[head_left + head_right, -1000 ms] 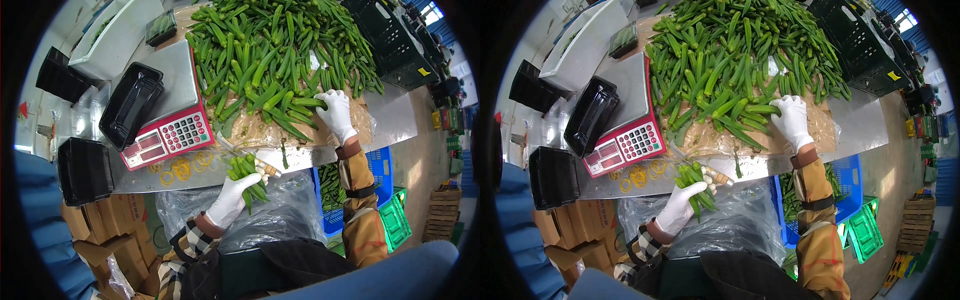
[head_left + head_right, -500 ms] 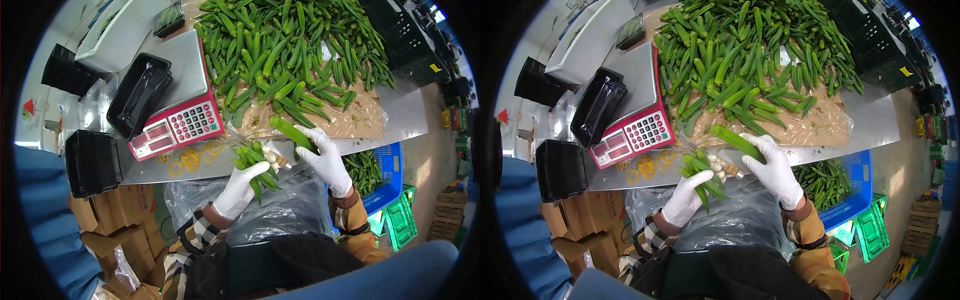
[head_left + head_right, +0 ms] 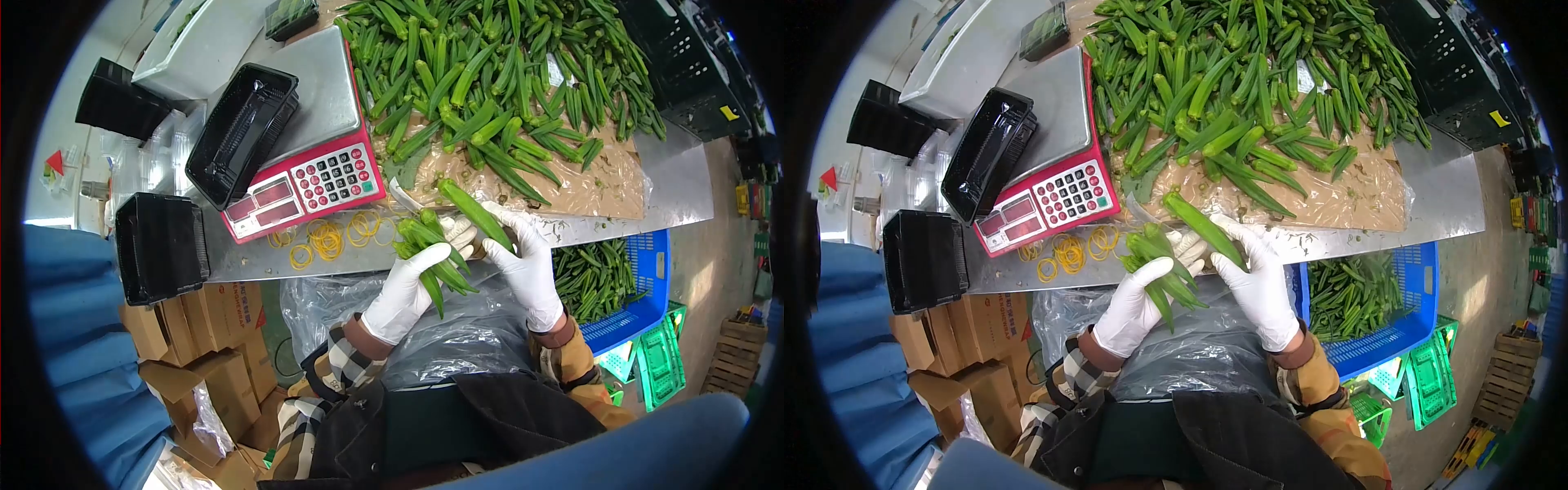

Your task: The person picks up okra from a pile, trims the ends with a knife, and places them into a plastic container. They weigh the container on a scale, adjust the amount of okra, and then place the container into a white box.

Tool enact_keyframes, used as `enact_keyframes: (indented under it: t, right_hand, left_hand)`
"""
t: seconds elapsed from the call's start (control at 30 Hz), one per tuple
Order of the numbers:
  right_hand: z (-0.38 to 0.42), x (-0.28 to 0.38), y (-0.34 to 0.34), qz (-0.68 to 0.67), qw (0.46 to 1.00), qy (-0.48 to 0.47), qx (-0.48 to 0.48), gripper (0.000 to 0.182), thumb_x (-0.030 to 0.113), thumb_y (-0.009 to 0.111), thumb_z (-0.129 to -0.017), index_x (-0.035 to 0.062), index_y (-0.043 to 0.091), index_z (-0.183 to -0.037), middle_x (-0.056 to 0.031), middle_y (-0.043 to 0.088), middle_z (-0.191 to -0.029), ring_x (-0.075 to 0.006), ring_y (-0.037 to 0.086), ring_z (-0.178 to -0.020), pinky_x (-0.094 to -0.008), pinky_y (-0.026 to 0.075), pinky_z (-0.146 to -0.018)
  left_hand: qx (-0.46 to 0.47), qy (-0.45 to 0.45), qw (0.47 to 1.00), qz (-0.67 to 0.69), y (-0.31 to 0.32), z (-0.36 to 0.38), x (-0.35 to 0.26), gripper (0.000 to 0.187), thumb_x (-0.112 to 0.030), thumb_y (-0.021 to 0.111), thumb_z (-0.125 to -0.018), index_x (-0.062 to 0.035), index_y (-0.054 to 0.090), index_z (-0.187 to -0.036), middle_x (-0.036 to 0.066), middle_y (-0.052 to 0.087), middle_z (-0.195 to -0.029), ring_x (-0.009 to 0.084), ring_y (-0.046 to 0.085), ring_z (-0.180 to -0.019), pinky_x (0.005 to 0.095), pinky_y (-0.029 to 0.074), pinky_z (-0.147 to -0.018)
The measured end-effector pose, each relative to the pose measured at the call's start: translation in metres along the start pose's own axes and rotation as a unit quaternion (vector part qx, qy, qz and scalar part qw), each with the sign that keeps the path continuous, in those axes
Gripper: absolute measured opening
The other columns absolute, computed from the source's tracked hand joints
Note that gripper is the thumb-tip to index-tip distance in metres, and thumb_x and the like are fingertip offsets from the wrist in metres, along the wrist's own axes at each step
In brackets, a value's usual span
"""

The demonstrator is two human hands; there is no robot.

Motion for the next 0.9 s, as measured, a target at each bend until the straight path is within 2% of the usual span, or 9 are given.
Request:
enact_keyframes:
  t: [0.13,0.23,0.33,0.47,0.5,0.53,0.6,0.8,0.9]
  right_hand:
    - [0.001,-0.004,0.004,-0.057,0.998,0.027,-0.016,0.047,-0.006,0.066,-0.087,-0.0004,0.057,-0.133,-0.0095,0.061,-0.126,-0.0156,0.060,-0.111,-0.0293,0.049,-0.096]
    - [0.001,0.009,0.008,0.026,0.999,-0.026,-0.006,0.049,-0.006,0.066,-0.087,-0.0012,0.055,-0.134,-0.0086,0.062,-0.123,-0.0150,0.060,-0.109,-0.0293,0.050,-0.095]
    - [0.005,0.013,0.013,0.069,0.987,-0.056,0.130,0.045,0.002,0.075,-0.083,0.0050,0.064,-0.127,-0.0105,0.063,-0.122,-0.0193,0.061,-0.109,-0.0321,0.048,-0.096]
    - [-0.014,0.027,-0.006,0.140,0.984,-0.093,0.056,0.040,0.009,0.078,-0.081,0.0083,0.069,-0.120,-0.0056,0.066,-0.109,-0.0197,0.062,-0.102,-0.0331,0.048,-0.093]
    - [-0.026,0.028,-0.016,0.195,0.972,-0.133,0.000,0.039,0.008,0.077,-0.081,0.0116,0.070,-0.119,-0.0053,0.067,-0.106,-0.0198,0.062,-0.100,-0.0328,0.049,-0.089]
    - [-0.039,0.035,-0.020,0.254,0.933,-0.243,-0.073,0.038,0.006,0.075,-0.080,0.0142,0.071,-0.117,-0.0066,0.067,-0.105,-0.0228,0.062,-0.096,-0.0338,0.049,-0.085]
    - [-0.068,0.037,-0.031,0.364,0.876,-0.278,-0.151,0.037,0.006,0.073,-0.080,0.0146,0.071,-0.115,-0.0076,0.066,-0.104,-0.0263,0.061,-0.096,-0.0351,0.049,-0.085]
    - [-0.122,0.039,-0.009,0.498,0.787,-0.357,-0.067,0.038,0.015,0.075,-0.077,0.0134,0.068,-0.114,-0.0070,0.064,-0.114,-0.0292,0.056,-0.110,-0.0410,0.043,-0.093]
    - [-0.131,0.037,-0.013,0.492,0.800,-0.340,-0.051,0.035,0.016,0.076,-0.075,0.0119,0.068,-0.109,-0.0069,0.064,-0.115,-0.0287,0.056,-0.110,-0.0408,0.043,-0.092]
  left_hand:
    - [-0.001,-0.004,1.000,0.000,-0.004,-0.001,0.001,0.053,-0.001,0.060,-0.092,0.0051,0.039,-0.140,0.024,0.047,-0.142,0.0349,0.051,-0.131,0.0457,0.046,-0.108]
    - [0.005,-0.010,1.000,-0.008,-0.006,-0.001,0.002,0.056,-0.006,0.060,-0.092,0.0049,0.037,-0.142,0.022,0.046,-0.144,0.0339,0.048,-0.133,0.0472,0.042,-0.111]
    - [0.024,-0.031,0.999,0.014,-0.003,-0.001,-0.002,0.058,-0.012,0.060,-0.093,0.0047,0.036,-0.143,0.020,0.045,-0.145,0.0321,0.047,-0.133,0.0491,0.040,-0.112]
    - [-0.019,-0.028,0.998,0.045,-0.010,0.002,-0.003,0.049,-0.013,0.062,-0.092,0.0041,0.047,-0.135,0.018,0.057,-0.130,0.0302,0.056,-0.123,0.0499,0.046,-0.106]
    - [-0.020,-0.033,0.998,0.047,-0.014,0.002,-0.003,0.049,-0.013,0.062,-0.092,0.0041,0.047,-0.135,0.017,0.058,-0.129,0.0300,0.057,-0.122,0.0497,0.047,-0.105]
    - [-0.020,-0.038,0.998,0.048,-0.019,0.001,-0.002,0.049,-0.013,0.062,-0.092,0.0041,0.047,-0.135,0.017,0.058,-0.129,0.0297,0.058,-0.120,0.0494,0.048,-0.104]
    - [-0.022,-0.044,0.998,0.035,-0.022,0.002,0.000,0.051,-0.012,0.063,-0.092,0.0025,0.045,-0.137,0.016,0.060,-0.125,0.0286,0.061,-0.115,0.0473,0.051,-0.102]
    - [0.015,-0.035,0.999,0.002,-0.015,0.003,0.002,0.060,-0.011,0.064,-0.091,0.0000,0.039,-0.144,0.017,0.057,-0.130,0.0279,0.060,-0.117,0.0455,0.049,-0.103]
    - [0.007,-0.031,0.999,-0.015,-0.010,0.004,-0.002,0.062,-0.011,0.064,-0.091,0.0000,0.038,-0.146,0.016,0.056,-0.131,0.0276,0.059,-0.118,0.0457,0.047,-0.106]
Point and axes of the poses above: each hand's wrist, its own z-axis away from the middle knuckle, its own y-axis out of the palm, x = y × z, the point moved 4 cm from there along -z, towards the middle knuckle
